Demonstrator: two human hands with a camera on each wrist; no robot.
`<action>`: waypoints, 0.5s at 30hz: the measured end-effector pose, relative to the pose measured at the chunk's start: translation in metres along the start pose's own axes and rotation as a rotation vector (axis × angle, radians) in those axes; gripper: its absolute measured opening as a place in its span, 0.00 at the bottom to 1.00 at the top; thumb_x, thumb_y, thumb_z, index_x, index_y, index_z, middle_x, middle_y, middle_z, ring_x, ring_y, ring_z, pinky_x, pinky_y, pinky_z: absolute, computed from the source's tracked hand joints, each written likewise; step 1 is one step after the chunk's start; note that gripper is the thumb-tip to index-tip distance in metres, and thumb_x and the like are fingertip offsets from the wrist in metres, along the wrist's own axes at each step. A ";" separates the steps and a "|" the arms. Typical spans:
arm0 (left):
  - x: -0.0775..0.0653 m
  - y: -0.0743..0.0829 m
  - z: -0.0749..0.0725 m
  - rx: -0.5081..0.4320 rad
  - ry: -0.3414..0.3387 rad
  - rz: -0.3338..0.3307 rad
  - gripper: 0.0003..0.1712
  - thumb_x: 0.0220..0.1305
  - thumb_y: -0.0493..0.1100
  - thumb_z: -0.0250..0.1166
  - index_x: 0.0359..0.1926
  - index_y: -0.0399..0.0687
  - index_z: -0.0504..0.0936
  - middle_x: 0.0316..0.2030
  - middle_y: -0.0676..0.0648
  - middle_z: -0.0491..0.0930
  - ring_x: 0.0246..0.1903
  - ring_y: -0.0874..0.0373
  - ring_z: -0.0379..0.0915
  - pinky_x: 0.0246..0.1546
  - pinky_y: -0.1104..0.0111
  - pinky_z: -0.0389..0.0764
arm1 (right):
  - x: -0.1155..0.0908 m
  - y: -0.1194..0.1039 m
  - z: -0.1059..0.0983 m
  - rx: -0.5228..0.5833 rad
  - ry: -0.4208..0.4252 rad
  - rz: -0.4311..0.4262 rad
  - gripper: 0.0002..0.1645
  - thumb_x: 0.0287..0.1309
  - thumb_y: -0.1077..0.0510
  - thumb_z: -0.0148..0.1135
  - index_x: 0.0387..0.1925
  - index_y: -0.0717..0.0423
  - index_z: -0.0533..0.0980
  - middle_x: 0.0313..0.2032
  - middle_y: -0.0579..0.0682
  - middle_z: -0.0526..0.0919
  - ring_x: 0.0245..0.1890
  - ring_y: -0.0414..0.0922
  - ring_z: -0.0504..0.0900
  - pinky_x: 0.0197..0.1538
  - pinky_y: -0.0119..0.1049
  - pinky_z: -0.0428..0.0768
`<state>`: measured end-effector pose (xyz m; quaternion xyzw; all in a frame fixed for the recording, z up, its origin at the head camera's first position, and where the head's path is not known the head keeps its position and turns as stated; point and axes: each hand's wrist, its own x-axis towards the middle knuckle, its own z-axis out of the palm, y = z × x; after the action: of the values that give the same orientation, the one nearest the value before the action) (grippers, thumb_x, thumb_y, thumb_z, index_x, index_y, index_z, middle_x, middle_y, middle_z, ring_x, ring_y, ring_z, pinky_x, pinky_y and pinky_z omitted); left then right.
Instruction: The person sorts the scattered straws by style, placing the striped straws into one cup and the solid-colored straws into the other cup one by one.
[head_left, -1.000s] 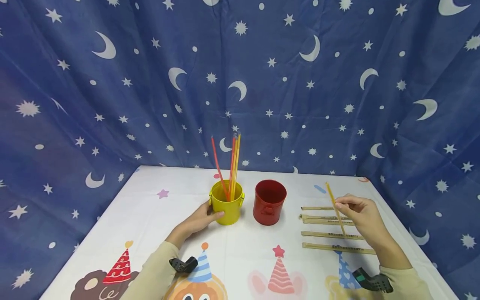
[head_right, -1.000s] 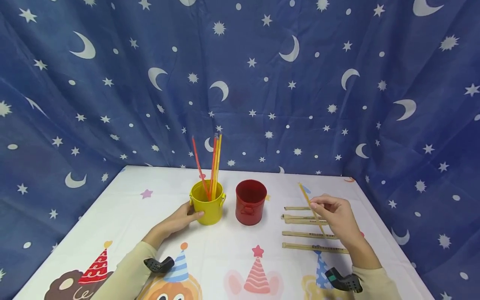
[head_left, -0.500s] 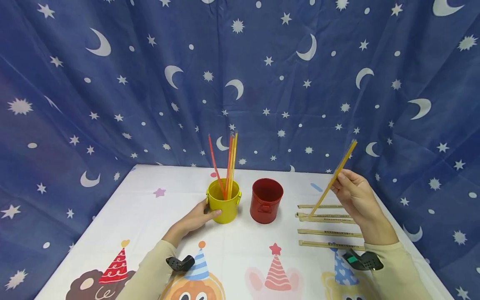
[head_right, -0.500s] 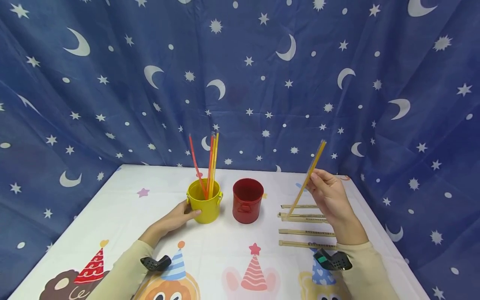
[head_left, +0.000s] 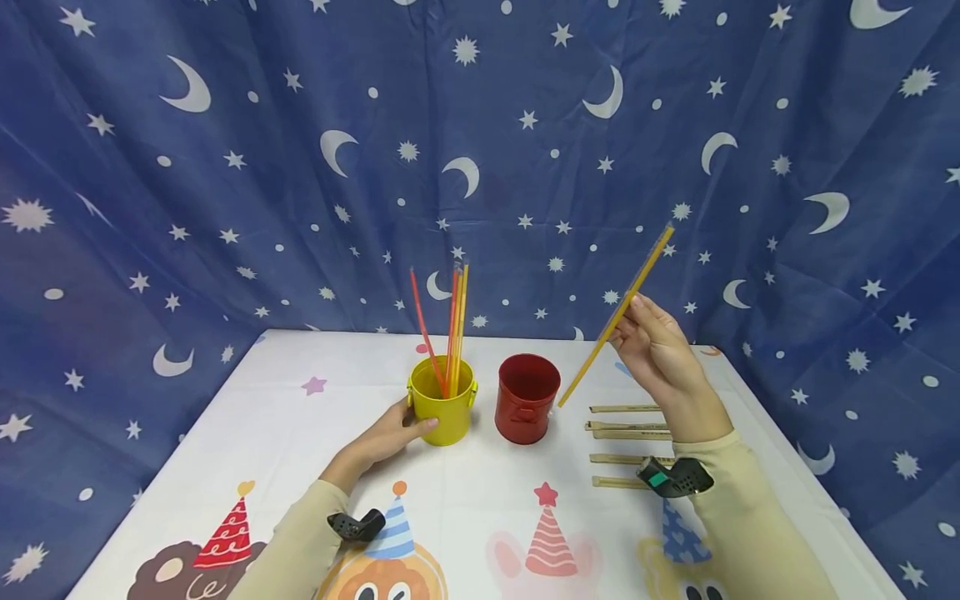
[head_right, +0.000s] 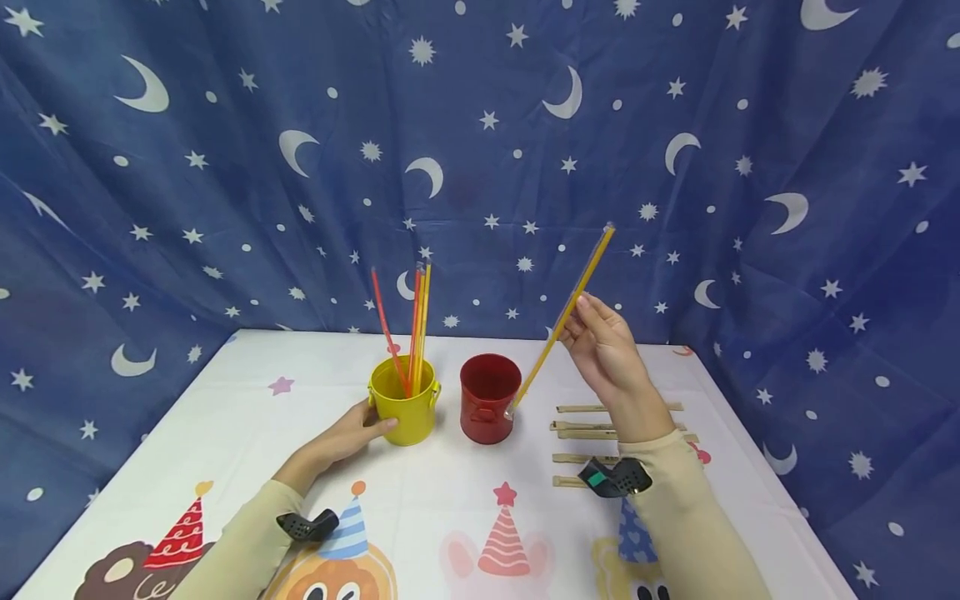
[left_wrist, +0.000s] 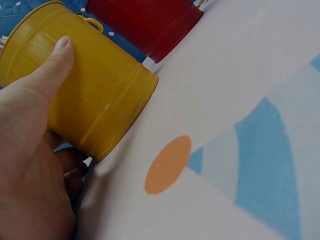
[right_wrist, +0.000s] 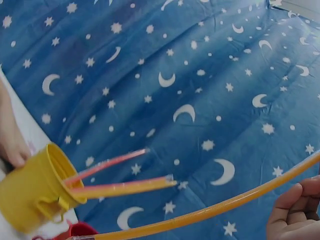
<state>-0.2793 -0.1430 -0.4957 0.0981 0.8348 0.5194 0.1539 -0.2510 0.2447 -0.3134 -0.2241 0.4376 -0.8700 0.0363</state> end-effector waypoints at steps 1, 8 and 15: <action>-0.001 -0.001 -0.001 -0.001 -0.002 0.003 0.58 0.66 0.64 0.64 0.80 0.39 0.44 0.80 0.36 0.47 0.80 0.39 0.43 0.79 0.45 0.51 | 0.003 0.001 0.004 0.007 0.009 0.006 0.21 0.79 0.59 0.41 0.43 0.51 0.83 0.33 0.44 0.81 0.30 0.39 0.69 0.39 0.29 0.73; -0.002 -0.004 -0.003 -0.014 0.011 0.011 0.57 0.67 0.62 0.64 0.80 0.39 0.44 0.80 0.36 0.47 0.80 0.38 0.43 0.79 0.44 0.50 | 0.029 0.008 0.032 0.044 0.029 0.041 0.18 0.78 0.57 0.44 0.41 0.50 0.83 0.33 0.44 0.82 0.30 0.38 0.70 0.41 0.29 0.73; -0.001 -0.001 -0.001 -0.013 -0.009 0.018 0.58 0.67 0.64 0.63 0.80 0.39 0.44 0.80 0.36 0.47 0.80 0.38 0.44 0.79 0.44 0.50 | 0.049 0.022 0.058 0.103 0.103 0.030 0.16 0.76 0.54 0.48 0.37 0.48 0.82 0.30 0.42 0.81 0.29 0.38 0.71 0.41 0.27 0.72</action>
<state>-0.2788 -0.1445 -0.4966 0.1072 0.8298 0.5256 0.1536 -0.2731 0.1750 -0.2828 -0.1700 0.3967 -0.9013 0.0383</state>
